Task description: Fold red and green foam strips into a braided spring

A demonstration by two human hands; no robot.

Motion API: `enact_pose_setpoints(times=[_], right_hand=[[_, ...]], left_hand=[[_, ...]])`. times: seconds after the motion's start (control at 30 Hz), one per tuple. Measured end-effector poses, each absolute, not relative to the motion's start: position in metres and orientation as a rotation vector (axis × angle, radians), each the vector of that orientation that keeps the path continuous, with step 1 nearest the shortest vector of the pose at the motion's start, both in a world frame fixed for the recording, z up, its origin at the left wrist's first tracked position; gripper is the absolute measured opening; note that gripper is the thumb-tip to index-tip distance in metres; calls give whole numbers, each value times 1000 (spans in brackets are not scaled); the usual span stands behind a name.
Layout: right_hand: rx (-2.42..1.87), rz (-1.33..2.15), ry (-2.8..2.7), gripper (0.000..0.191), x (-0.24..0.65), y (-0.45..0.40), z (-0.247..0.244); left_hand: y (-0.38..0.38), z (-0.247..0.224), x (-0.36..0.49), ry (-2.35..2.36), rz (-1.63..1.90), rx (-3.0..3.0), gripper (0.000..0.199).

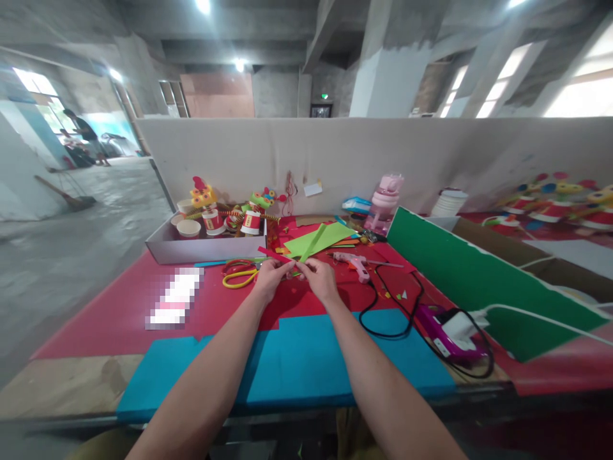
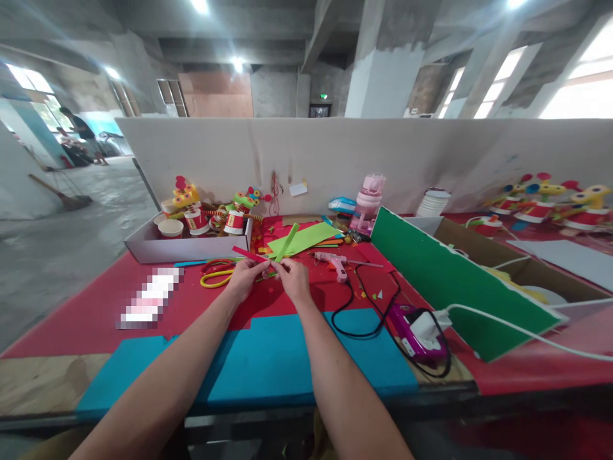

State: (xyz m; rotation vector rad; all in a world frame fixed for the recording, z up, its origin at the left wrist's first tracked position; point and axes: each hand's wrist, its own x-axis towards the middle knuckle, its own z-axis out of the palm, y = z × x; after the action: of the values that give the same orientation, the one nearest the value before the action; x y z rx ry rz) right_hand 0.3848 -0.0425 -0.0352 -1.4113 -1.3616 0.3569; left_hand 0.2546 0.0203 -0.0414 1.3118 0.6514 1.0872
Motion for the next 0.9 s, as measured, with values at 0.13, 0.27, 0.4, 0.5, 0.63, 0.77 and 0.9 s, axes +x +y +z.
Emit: enact_pose_setpoints(times=[0.13,0.27,0.4,0.5,0.63,0.77,0.9], right_hand=[[-1397,373,-1397,35,385,-41,-37],[-1459,176,-1460,36,391,-39,-38],[-1546,49,-1464,38,400,-36,-41],[-1580,57,-1463,36,404,-35,-41],[-1596,47,-1466,35,407,-35,-41],[-1599,78,-1384,38,412,-36,-43],[-1454,363,-1160,36,406,-32,-49]], left_hand=[[23,-41,254,708,1155,1322,30],[27,-40,250,702,1232,1234,30],[31,-39,245,715,1318,1117,31],[34,-37,241,681,1366,1075,29],[40,-36,237,709,1438,1061,28],[48,-37,232,727,1542,986,30],[45,-37,233,748,1504,1046,31]])
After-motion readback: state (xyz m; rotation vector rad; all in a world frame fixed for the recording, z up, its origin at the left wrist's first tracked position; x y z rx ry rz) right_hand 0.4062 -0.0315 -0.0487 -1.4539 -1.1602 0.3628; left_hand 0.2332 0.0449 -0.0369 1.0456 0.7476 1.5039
